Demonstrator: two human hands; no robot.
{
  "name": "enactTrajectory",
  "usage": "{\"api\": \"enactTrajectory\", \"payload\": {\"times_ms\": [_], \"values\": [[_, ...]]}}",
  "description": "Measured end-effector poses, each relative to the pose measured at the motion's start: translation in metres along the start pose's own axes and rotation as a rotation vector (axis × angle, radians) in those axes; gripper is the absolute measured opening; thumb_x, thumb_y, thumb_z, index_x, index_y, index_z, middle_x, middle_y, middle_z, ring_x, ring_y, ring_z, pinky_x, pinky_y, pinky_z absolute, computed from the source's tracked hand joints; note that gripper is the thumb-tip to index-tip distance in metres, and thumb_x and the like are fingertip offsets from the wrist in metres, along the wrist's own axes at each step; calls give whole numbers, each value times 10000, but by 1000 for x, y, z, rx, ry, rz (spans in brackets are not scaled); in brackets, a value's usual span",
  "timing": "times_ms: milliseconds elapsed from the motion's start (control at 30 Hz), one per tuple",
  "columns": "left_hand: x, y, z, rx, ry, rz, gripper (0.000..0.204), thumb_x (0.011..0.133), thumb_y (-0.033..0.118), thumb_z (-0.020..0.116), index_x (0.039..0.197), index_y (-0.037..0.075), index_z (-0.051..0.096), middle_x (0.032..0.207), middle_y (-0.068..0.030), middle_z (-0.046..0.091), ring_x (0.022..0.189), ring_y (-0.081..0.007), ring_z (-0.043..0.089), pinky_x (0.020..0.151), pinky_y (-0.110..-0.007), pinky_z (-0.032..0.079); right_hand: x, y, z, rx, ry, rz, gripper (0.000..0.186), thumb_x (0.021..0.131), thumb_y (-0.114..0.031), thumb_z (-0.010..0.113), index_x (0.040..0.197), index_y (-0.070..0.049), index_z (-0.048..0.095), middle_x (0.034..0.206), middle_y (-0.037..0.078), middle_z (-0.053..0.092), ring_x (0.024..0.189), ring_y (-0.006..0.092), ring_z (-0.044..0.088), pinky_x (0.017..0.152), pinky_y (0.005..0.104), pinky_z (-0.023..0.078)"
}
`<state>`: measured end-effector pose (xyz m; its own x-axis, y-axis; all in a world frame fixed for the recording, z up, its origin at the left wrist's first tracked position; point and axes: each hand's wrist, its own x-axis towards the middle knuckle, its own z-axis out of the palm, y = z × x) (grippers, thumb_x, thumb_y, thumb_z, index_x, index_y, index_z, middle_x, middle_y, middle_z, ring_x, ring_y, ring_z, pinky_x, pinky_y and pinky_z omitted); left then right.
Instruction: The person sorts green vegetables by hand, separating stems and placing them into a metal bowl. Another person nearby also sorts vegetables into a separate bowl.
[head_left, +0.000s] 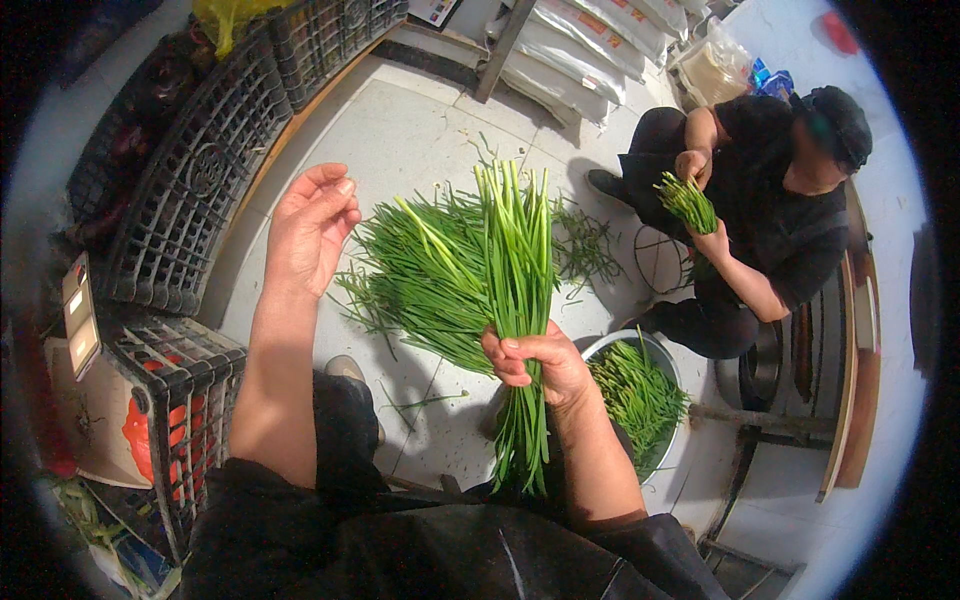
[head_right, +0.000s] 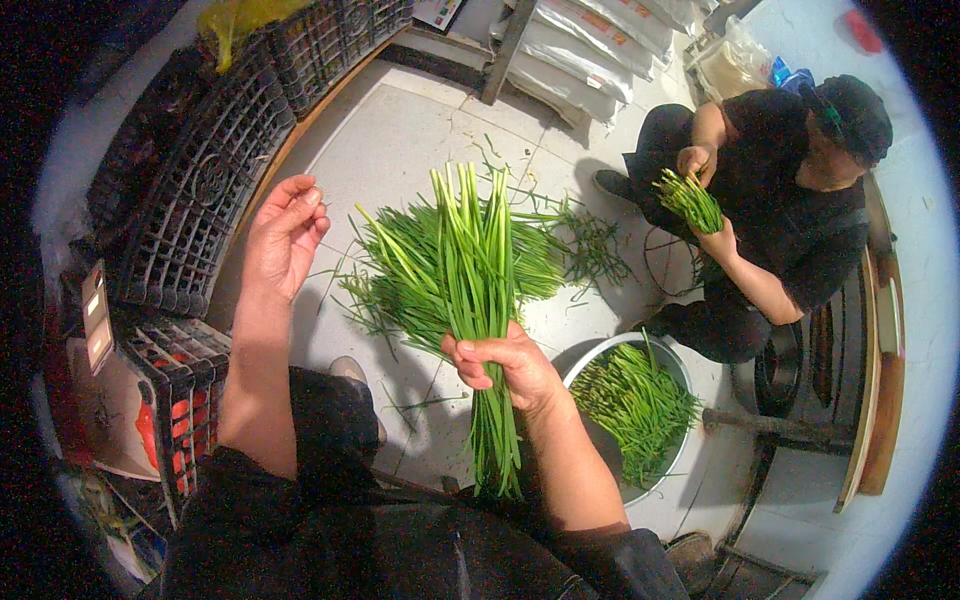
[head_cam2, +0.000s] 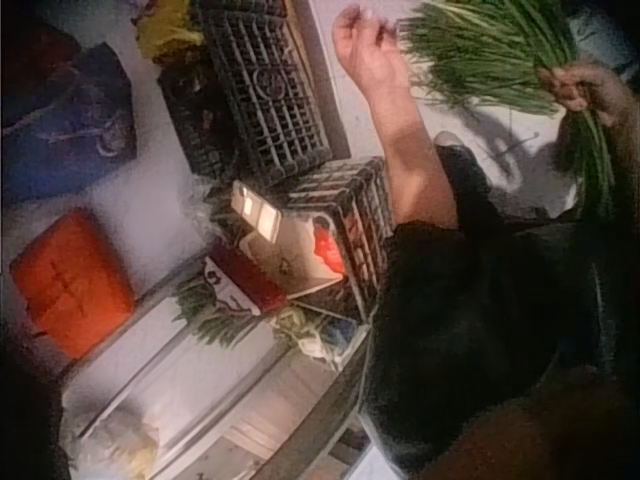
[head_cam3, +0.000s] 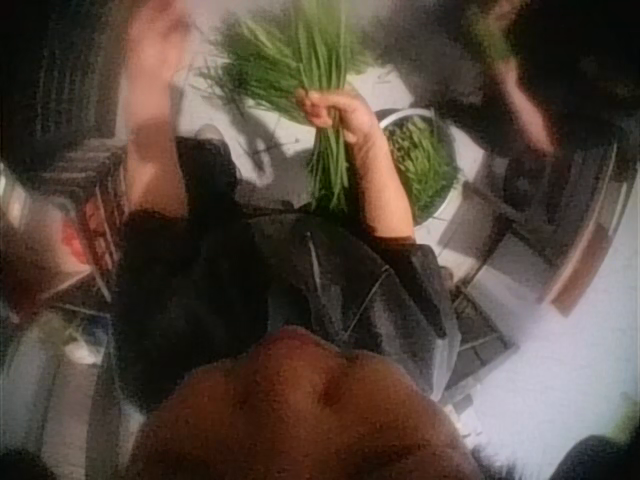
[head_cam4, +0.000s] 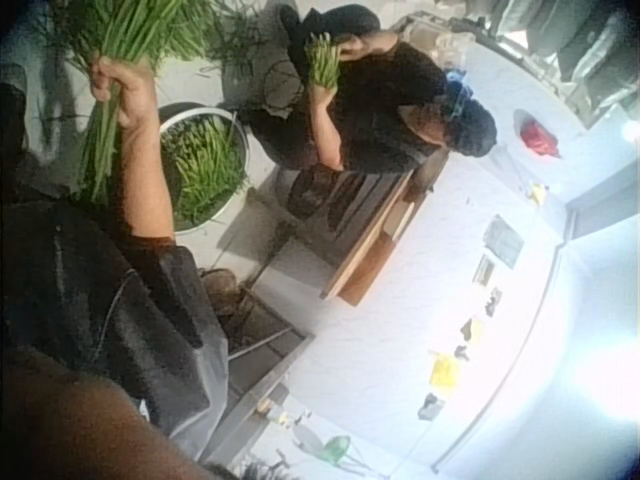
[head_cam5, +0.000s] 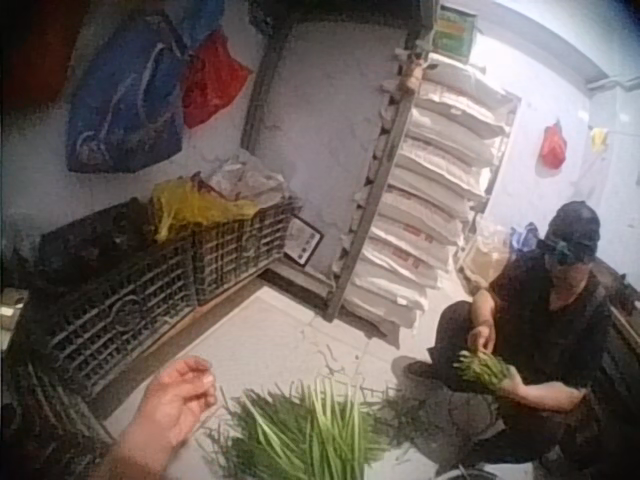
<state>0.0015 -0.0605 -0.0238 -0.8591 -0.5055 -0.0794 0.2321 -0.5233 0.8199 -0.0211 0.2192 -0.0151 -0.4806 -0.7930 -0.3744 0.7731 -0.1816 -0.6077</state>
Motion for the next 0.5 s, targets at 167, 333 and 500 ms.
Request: {"api": "enactTrajectory", "payload": {"times_ms": [167,333,500], "values": [[-21,-9,31,456,-52,153,220,873,160,608,1022,4,568,830,-18,594,719,-63,533,603,-210,453,1,1,-1,-271,149,11,269,741,-64,673,959,0,530,745,48,545,545,87,478,444,218,369],[-36,-29,49,358,-358,-153,250,858,140,627,1025,-35,562,854,-33,606,712,-64,554,611,-215,475,3,7,1,-359,150,41,274,759,-67,669,1002,-47,544,841,44,583,568,100,516,477,223,401],[-33,-28,43,253,-313,-243,337,856,116,617,1123,-64,515,844,-53,596,713,-95,577,623,-230,500,5,4,-2,-132,115,1,308,751,-51,666,1029,-7,540,825,90,606,549,141,535,484,252,418]]}}
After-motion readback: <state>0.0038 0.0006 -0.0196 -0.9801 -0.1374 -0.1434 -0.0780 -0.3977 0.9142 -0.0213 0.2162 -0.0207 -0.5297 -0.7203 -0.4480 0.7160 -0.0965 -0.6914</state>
